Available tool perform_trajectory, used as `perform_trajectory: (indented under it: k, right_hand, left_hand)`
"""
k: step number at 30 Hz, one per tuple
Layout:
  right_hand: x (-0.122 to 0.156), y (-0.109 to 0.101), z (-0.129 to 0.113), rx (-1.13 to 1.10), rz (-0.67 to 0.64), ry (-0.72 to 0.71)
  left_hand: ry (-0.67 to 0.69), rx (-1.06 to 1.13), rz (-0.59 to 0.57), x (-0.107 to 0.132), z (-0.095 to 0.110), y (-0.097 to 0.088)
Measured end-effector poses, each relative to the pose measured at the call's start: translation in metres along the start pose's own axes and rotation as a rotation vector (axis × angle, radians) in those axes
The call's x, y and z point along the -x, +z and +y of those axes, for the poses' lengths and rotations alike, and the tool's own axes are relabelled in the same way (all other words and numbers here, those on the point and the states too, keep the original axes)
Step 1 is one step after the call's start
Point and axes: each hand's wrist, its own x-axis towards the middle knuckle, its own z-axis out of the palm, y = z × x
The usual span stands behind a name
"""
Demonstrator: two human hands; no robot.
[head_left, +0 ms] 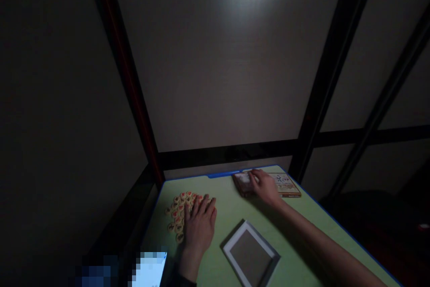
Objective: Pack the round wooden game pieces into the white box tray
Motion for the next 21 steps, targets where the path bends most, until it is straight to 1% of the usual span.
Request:
perform_trajectory:
  k: [2, 3, 5, 7, 10, 12, 14, 18, 20, 21]
  right_hand:
    - [0.019, -0.022, 0.035, 0.292, -0.014, 0.029]
    - [0.028, -0.029, 0.049, 0.402, -0.051, 0.068]
    - [0.042, -0.037, 0.070, 0.513, -0.148, 0.155]
    - [0.051, -0.040, 0.080, 0.543, -0.222, 0.168]
    - [0.061, -0.044, 0.082, 0.564, -0.240, 0.114]
    - [0.071, -0.049, 0.083, 0.583, -0.230, 0.072]
    - [0.085, -0.056, 0.086, 0.593, -0.215, 0.028]
    - [0.121, -0.066, 0.097, 0.558, -0.184, -0.040]
    - [0.135, -0.068, 0.101, 0.547, -0.160, -0.063]
    - [0.140, -0.068, 0.101, 0.545, -0.147, -0.073]
  left_hand:
    - [-0.009, -0.028, -0.013, 0.000, 0.000, 0.000]
    - [-0.007, -0.046, -0.013, -0.001, 0.000, 0.000]
    - [0.007, -0.077, 0.006, -0.002, -0.002, 0.000]
    - [0.029, -0.095, 0.052, -0.004, -0.002, -0.003]
    - [0.062, -0.102, 0.134, -0.001, 0.006, -0.012]
    - [0.080, -0.074, 0.153, 0.012, 0.019, -0.017]
    - [0.106, -0.024, 0.116, 0.033, 0.037, -0.017]
    - [0.177, 0.036, 0.056, 0.084, 0.069, 0.001]
    - [0.190, 0.066, -0.017, 0.099, 0.079, 0.007]
    - [0.191, 0.084, -0.061, 0.102, 0.083, 0.007]
